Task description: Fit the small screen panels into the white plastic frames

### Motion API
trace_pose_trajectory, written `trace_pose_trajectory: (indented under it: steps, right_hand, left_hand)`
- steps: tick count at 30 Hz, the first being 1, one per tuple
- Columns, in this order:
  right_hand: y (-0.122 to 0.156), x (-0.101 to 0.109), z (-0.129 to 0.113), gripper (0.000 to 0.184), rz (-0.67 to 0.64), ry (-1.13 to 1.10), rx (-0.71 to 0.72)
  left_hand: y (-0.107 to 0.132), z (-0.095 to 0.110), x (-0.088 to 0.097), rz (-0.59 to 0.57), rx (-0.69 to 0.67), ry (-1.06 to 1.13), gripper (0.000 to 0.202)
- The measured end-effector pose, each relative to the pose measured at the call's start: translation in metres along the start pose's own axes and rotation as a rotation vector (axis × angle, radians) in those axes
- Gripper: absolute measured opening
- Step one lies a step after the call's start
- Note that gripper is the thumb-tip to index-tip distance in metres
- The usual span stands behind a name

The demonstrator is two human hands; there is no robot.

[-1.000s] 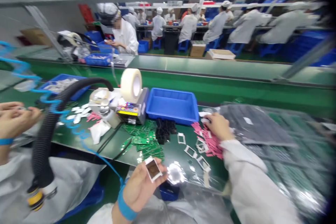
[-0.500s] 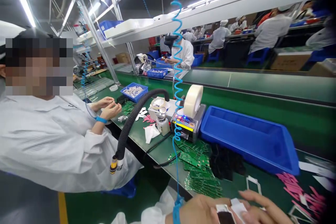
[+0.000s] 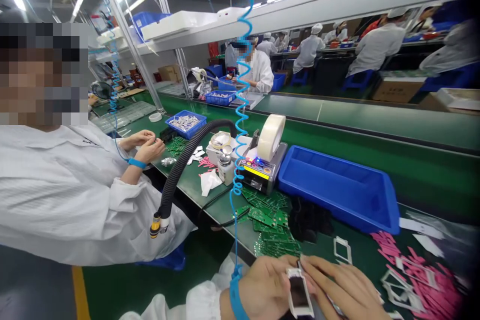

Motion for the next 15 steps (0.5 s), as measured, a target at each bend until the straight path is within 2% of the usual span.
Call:
trace_pose_trajectory:
  steps: [3,5,8,13,15]
  right_hand:
    - [-0.005,0.005,-0.018,0.011,0.035,-0.1,-0.137]
    - [-0.006,0.009,-0.026,0.013,0.048,-0.158,-0.219]
    - [0.0,0.014,-0.023,0.014,0.055,-0.227,-0.342]
    - [0.026,-0.002,0.009,0.02,-0.215,-0.305,-0.54]
    - [0.031,-0.006,0.016,0.019,-0.238,-0.277,-0.572]
  left_hand:
    - [0.003,-0.001,0.0,0.024,0.044,-0.022,0.045]
    - [0.005,0.001,0.003,0.039,0.062,-0.038,0.043]
    - [0.004,0.007,0.014,0.076,0.036,0.007,0.039]
    - [0.001,0.016,0.028,0.096,0.002,0.014,0.04]
    - [0.001,0.015,0.026,0.053,0.029,-0.021,0.042]
Point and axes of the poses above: each hand's wrist, its own y-axis away from the middle knuckle, its own x-axis out of the back of the hand, z = x × y, the point moved 2 cm from there along -y, towards the middle knuckle, and after that the axes turned 9 degrees about -z, right-handed, at the moved point
